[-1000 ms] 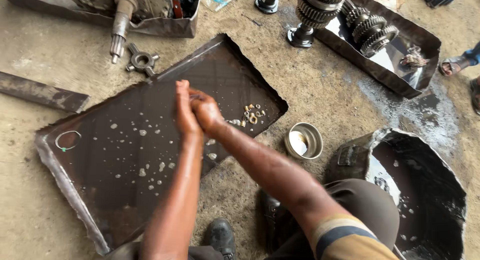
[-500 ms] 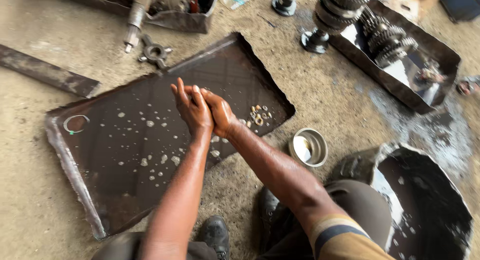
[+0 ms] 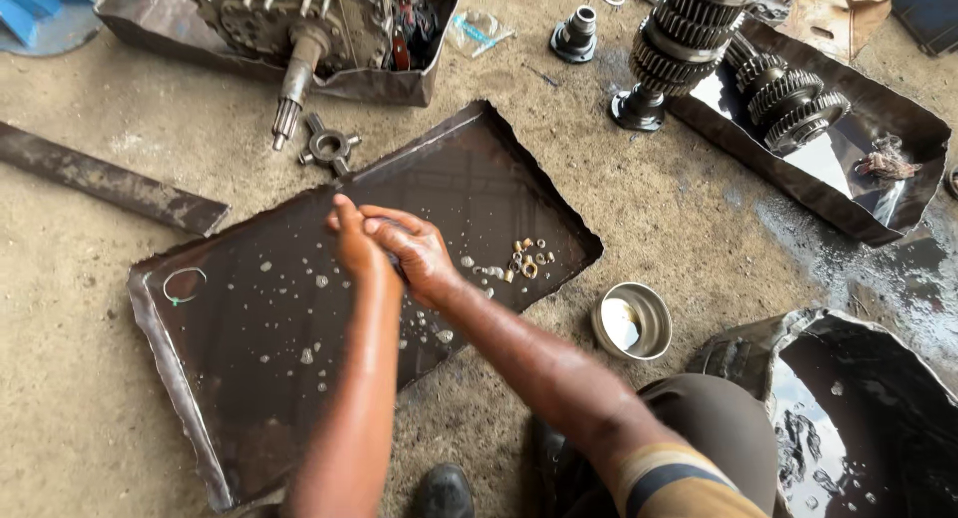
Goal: The person washes small metal parts in a bucket of dark liquid, then scrubs a metal bowl with a cloth on a tray. The person rinses the parts and dries the bowl with a cloth.
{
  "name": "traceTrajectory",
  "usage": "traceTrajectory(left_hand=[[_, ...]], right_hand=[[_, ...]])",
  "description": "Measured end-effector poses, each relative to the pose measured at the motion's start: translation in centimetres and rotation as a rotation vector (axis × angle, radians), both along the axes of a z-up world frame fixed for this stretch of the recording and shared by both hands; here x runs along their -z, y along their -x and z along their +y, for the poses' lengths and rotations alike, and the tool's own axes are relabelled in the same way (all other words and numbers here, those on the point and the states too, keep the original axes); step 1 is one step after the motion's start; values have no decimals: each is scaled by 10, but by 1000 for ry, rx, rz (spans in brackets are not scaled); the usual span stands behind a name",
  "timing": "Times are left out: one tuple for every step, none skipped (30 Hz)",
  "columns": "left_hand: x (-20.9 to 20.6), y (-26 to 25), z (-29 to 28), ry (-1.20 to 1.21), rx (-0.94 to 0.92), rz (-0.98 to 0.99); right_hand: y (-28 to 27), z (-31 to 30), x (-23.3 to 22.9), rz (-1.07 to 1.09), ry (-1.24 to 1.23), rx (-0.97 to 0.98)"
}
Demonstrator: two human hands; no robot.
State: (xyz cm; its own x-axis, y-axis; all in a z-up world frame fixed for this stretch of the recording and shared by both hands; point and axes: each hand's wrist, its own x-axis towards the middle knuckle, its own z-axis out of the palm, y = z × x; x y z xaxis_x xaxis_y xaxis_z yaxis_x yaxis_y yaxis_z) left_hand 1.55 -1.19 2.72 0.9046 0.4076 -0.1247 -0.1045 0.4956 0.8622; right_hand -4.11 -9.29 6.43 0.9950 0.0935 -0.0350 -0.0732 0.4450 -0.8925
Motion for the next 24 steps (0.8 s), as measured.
traceTrajectory(left_hand=[[3, 5, -6, -126, -45, -62], [6, 11, -12, -252, -88, -126], [4, 10, -18, -317, -61, -124], [2, 11, -22, -382, -35, -122], [-1, 10, -21, -452, -19, -121], [-4, 10, -20, -561, -79, -155], [-4, 14, -18, -669, -138, -177], [-5, 16, -17, -778, -196, -199], [-7, 18, -18, -880, -263, -223], [-9, 18, -20, -981, -330, -245], [-11, 18, -18, -1088, -398, -266], [-12, 18, -17, -994, -286, -274], [-12, 19, -18, -898, -171, -282], [-12, 21, -18, -802, -57, -290], [-12, 20, -20, -624, 107, -278], [-11, 19, -21, -443, 265, -261], [-11, 18, -20, -263, 415, -244], [-12, 16, -18, -168, 449, -215], [-11, 17, -16, -71, 487, -182], [-10, 18, -15, 25, 524, -149], [-9, 18, -15, 13, 564, -105], [-8, 18, -15, 0, 604, -61], [-5, 22, -14, -9, 641, -7], [-2, 27, -14, -27, 576, -6]], right_hand=[[1, 2, 5, 6, -94, 65], [3, 3, 10, 11, -189, 131], [0, 2, 12, 7, -204, 146], [-2, -1, 13, 3, -220, 161], [-5, 0, 13, -3, -239, 167], [-9, -1, 14, -4, -273, 159], [-8, -2, 15, 6, -305, 153], [-9, -4, 17, 16, -336, 146], [-11, -8, 17, 26, -324, 148], [-14, -12, 17, 36, -311, 150], [-17, -13, 17, 48, -304, 150], [-21, -13, 18, 42, -253, 162], [-23, -14, 20, 36, -201, 177], [-26, -13, 22, 31, -150, 192], [-30, -15, 24, 13, -183, 205], [-34, -16, 26, -6, -216, 218], [-38, -14, 28, -28, -253, 227], [-42, -13, 29, -7, -199, 236], [-41, -12, 31, 18, -145, 249], [-40, -12, 33, 43, -91, 262], [-40, -13, 35, 91, -48, 281], [-40, -13, 37, 140, -5, 299], [-36, -12, 41, 199, 40, 314], [-31, -10, 45, 211, 9, 303]])
